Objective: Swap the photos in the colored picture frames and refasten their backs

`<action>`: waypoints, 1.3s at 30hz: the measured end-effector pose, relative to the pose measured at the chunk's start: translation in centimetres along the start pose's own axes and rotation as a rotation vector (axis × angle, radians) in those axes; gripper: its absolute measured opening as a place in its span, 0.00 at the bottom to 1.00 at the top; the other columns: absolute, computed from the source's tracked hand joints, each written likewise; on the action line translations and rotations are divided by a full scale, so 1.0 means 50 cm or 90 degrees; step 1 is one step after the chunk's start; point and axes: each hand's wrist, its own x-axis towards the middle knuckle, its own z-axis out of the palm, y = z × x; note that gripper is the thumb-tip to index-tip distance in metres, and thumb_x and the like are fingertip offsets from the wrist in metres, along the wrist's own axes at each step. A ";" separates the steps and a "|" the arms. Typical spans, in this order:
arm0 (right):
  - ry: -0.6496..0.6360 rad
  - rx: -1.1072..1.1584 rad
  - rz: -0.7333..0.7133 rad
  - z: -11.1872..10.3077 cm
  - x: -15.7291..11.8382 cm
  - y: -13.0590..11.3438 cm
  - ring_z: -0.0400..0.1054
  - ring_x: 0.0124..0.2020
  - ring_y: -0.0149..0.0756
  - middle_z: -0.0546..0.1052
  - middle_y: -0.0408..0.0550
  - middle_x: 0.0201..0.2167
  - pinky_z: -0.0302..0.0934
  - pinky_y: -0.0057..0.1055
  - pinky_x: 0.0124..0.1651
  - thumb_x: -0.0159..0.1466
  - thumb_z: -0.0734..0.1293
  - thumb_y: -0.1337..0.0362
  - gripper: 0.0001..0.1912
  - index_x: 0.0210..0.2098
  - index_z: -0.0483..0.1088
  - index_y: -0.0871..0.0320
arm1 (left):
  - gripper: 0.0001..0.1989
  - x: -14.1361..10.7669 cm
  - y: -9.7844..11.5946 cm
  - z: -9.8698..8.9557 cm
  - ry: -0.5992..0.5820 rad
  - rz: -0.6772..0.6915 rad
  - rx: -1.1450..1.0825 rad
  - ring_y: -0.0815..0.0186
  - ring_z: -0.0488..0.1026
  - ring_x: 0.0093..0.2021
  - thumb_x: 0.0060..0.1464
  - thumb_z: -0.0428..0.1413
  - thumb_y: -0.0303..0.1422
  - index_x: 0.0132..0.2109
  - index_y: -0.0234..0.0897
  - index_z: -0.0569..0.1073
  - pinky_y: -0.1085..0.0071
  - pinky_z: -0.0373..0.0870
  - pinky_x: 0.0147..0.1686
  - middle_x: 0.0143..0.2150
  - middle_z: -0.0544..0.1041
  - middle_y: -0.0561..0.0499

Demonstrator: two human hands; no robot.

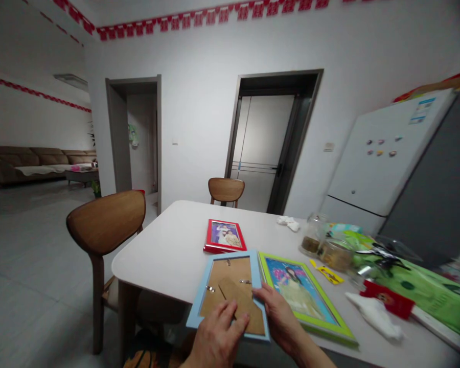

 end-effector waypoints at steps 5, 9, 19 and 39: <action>0.053 -0.362 -0.057 -0.036 0.043 0.044 0.69 0.34 0.39 0.76 0.51 0.34 0.61 0.32 0.38 0.47 0.59 0.67 0.24 0.44 0.63 0.63 | 0.13 -0.020 -0.006 0.036 0.033 0.050 0.075 0.60 0.69 0.44 0.55 0.45 0.33 0.47 0.43 0.66 0.68 0.70 0.39 0.46 0.72 0.47; 0.132 -0.712 -0.128 -0.055 0.059 0.066 0.67 0.40 0.39 0.73 0.56 0.39 0.58 0.31 0.44 0.47 0.58 0.68 0.25 0.46 0.63 0.65 | 0.11 -0.035 -0.012 0.074 0.067 0.066 0.075 0.63 0.69 0.44 0.56 0.43 0.33 0.44 0.42 0.67 0.72 0.69 0.40 0.45 0.72 0.50; 0.074 -1.006 -0.130 -0.035 0.037 0.054 0.65 0.41 0.40 0.71 0.58 0.36 0.54 0.29 0.45 0.51 0.56 0.68 0.19 0.41 0.67 0.67 | 0.17 -0.026 -0.028 0.027 -0.050 -0.087 -0.145 0.64 0.67 0.47 0.47 0.51 0.32 0.47 0.40 0.66 0.70 0.64 0.48 0.48 0.71 0.50; 0.029 -1.001 -0.224 -0.033 0.086 0.058 0.64 0.34 0.33 0.71 0.51 0.31 0.53 0.24 0.39 0.54 0.55 0.70 0.15 0.27 0.73 0.60 | 0.29 0.004 -0.150 0.018 -0.115 -0.423 -0.228 0.62 0.57 0.55 0.45 0.48 0.27 0.55 0.22 0.57 0.71 0.50 0.55 0.56 0.60 0.40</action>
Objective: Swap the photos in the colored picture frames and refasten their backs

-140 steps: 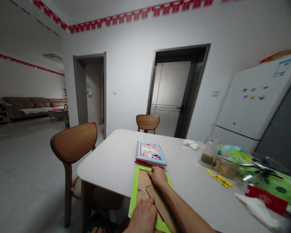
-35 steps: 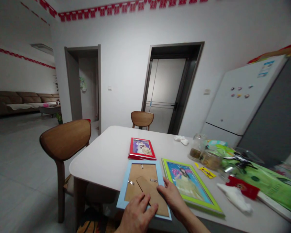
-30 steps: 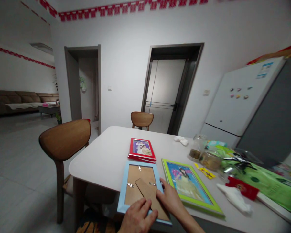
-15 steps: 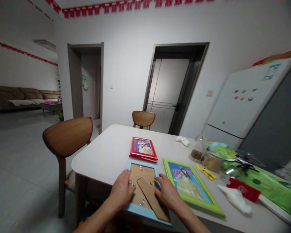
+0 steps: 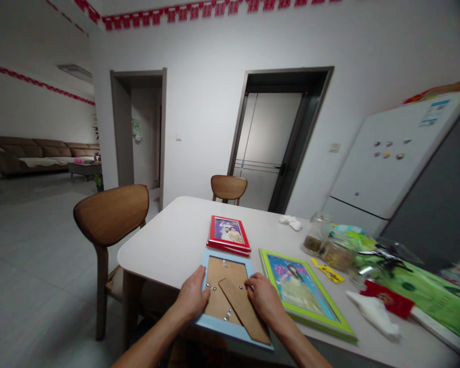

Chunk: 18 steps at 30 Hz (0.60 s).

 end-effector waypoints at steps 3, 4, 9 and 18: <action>0.003 -0.004 0.005 -0.006 0.001 -0.003 0.65 0.33 0.33 0.71 0.52 0.30 0.53 0.25 0.37 0.55 0.54 0.69 0.15 0.26 0.73 0.61 | 0.28 -0.001 -0.004 0.001 0.009 -0.003 -0.006 0.62 0.57 0.56 0.45 0.48 0.27 0.55 0.23 0.57 0.71 0.49 0.55 0.56 0.60 0.40; -0.005 -0.004 0.000 -0.008 0.002 -0.004 0.65 0.33 0.33 0.71 0.52 0.30 0.53 0.24 0.36 0.54 0.55 0.69 0.14 0.26 0.73 0.60 | 0.28 -0.002 -0.006 0.001 0.011 -0.004 -0.007 0.62 0.57 0.56 0.44 0.48 0.27 0.55 0.24 0.57 0.71 0.49 0.55 0.56 0.60 0.41; -0.043 -0.022 -0.008 -0.011 0.013 -0.009 0.65 0.31 0.32 0.71 0.51 0.30 0.52 0.24 0.34 0.50 0.57 0.72 0.12 0.24 0.72 0.60 | 0.28 -0.004 -0.011 -0.003 0.014 -0.002 -0.015 0.65 0.57 0.55 0.44 0.47 0.26 0.56 0.30 0.57 0.72 0.50 0.55 0.56 0.61 0.46; 0.012 -0.069 -0.021 0.005 0.015 -0.036 0.62 0.36 0.37 0.71 0.52 0.33 0.50 0.29 0.36 0.56 0.55 0.68 0.13 0.28 0.71 0.58 | 0.29 -0.007 -0.008 -0.002 0.012 -0.016 -0.017 0.62 0.56 0.56 0.43 0.47 0.25 0.56 0.23 0.56 0.71 0.50 0.55 0.56 0.59 0.40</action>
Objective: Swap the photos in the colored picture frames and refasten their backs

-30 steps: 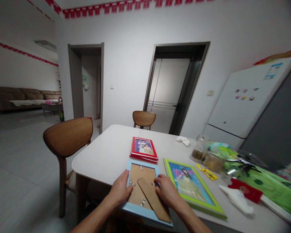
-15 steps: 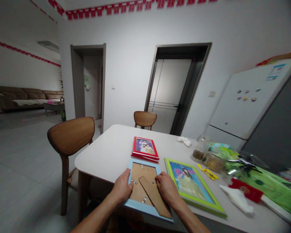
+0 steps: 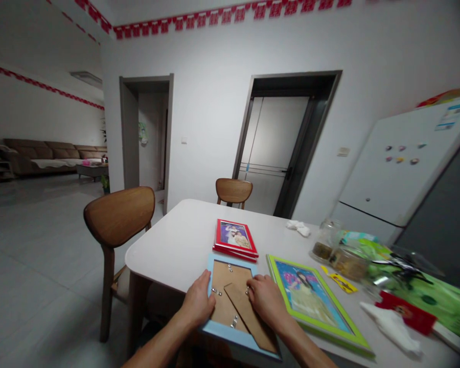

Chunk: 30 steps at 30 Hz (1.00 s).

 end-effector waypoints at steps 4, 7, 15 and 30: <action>0.027 0.044 -0.071 0.014 0.000 -0.069 0.60 0.42 0.37 0.71 0.48 0.39 0.49 0.29 0.42 0.57 0.56 0.64 0.13 0.34 0.71 0.55 | 0.30 0.001 -0.003 0.003 -0.001 -0.009 0.000 0.62 0.56 0.56 0.42 0.47 0.24 0.56 0.25 0.56 0.71 0.50 0.55 0.57 0.59 0.42; 0.004 0.067 -0.092 0.023 0.007 -0.114 0.60 0.40 0.37 0.71 0.48 0.36 0.49 0.29 0.42 0.56 0.58 0.62 0.11 0.30 0.72 0.56 | 0.29 0.003 -0.002 0.004 -0.003 -0.004 0.002 0.62 0.56 0.56 0.43 0.47 0.25 0.56 0.26 0.57 0.71 0.50 0.55 0.56 0.60 0.42; 0.025 0.102 -0.068 0.036 0.018 -0.131 0.62 0.38 0.36 0.72 0.49 0.33 0.50 0.28 0.41 0.57 0.58 0.63 0.12 0.30 0.72 0.55 | 0.28 0.004 -0.001 0.007 0.001 0.003 0.011 0.61 0.56 0.56 0.45 0.46 0.26 0.55 0.24 0.57 0.71 0.50 0.55 0.56 0.60 0.41; 0.028 0.040 0.089 0.061 0.101 -0.043 0.61 0.39 0.41 0.69 0.51 0.37 0.53 0.34 0.35 0.57 0.56 0.60 0.15 0.37 0.71 0.51 | 0.29 0.007 -0.005 0.010 0.000 0.007 -0.004 0.61 0.55 0.56 0.45 0.47 0.28 0.56 0.28 0.56 0.70 0.50 0.55 0.57 0.58 0.45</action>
